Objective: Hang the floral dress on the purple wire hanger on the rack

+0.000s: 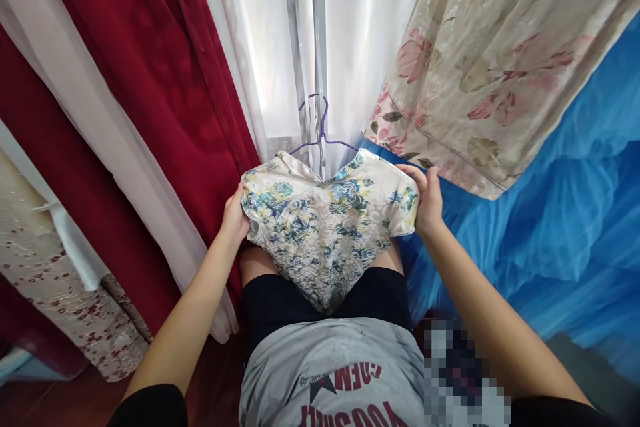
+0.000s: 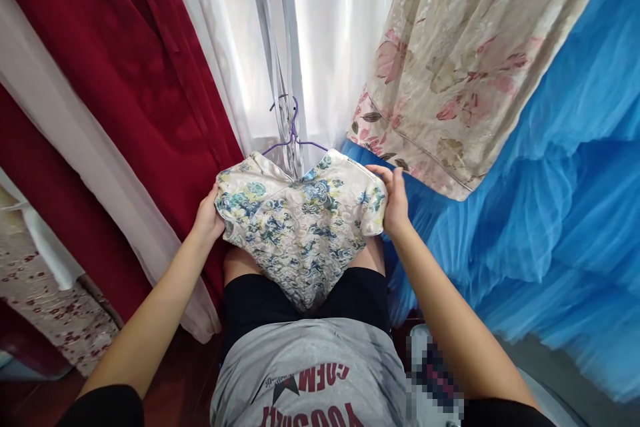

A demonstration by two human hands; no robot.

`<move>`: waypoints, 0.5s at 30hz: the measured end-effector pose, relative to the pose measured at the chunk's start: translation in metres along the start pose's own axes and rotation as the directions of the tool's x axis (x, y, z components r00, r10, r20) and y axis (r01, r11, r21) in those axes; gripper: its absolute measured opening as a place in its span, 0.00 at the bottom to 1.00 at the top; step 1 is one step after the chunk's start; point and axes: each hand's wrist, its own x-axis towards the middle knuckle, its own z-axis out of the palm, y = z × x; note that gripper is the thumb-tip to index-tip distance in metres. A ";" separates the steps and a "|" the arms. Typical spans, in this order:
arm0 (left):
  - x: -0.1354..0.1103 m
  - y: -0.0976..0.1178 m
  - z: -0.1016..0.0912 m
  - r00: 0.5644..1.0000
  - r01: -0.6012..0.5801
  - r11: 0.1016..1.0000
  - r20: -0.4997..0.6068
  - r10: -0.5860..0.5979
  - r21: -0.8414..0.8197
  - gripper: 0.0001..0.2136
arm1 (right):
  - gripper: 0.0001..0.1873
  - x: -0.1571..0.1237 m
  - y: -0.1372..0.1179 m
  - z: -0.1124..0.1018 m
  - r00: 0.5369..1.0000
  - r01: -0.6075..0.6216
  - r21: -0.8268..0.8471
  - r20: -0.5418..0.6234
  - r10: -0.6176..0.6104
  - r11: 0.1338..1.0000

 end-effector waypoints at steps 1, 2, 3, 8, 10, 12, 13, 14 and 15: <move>-0.001 0.005 0.002 1.000 0.027 1.000 0.014 -0.027 -0.014 0.26 | 0.29 -0.001 -0.001 -0.001 0.998 0.038 -0.007 -0.049 -0.038 0.999; -0.002 0.011 0.005 0.998 0.057 0.998 0.039 -0.056 -0.024 0.26 | 0.26 -0.001 -0.003 -0.002 0.996 0.062 -0.016 -0.064 -0.063 0.998; -0.003 0.018 0.007 0.994 0.088 0.996 0.071 -0.086 -0.030 0.27 | 0.23 0.000 -0.006 -0.002 0.996 0.066 -0.015 -0.051 -0.067 0.998; -0.008 0.060 0.028 0.987 0.032 0.999 0.157 -0.033 0.007 0.23 | 0.18 0.014 -0.026 -0.002 0.993 -0.037 0.192 -0.106 0.059 0.981; -0.011 0.078 0.042 0.967 -0.142 0.987 0.223 0.122 0.078 0.24 | 0.16 0.015 -0.032 -0.005 0.981 -0.049 0.245 -0.171 0.093 0.968; -0.017 0.094 0.058 0.898 -0.393 0.895 0.299 0.323 0.212 0.28 | 0.15 0.005 -0.036 -0.009 0.970 -0.043 0.266 -0.218 0.104 0.963; -0.019 0.099 0.064 0.843 -0.520 0.798 0.336 0.420 0.305 0.32 | 0.15 -0.005 -0.038 -0.011 0.965 -0.031 0.261 -0.243 0.097 0.965; -0.022 0.102 0.069 0.777 -0.627 0.668 0.382 0.500 0.401 0.36 | 0.14 -0.018 -0.040 -0.013 0.960 -0.014 0.243 -0.269 0.081 0.970; -0.025 0.102 0.073 0.710 -0.703 0.518 0.443 0.547 0.487 0.40 | 0.13 -0.032 -0.042 -0.014 0.956 -0.003 0.216 -0.285 0.066 0.976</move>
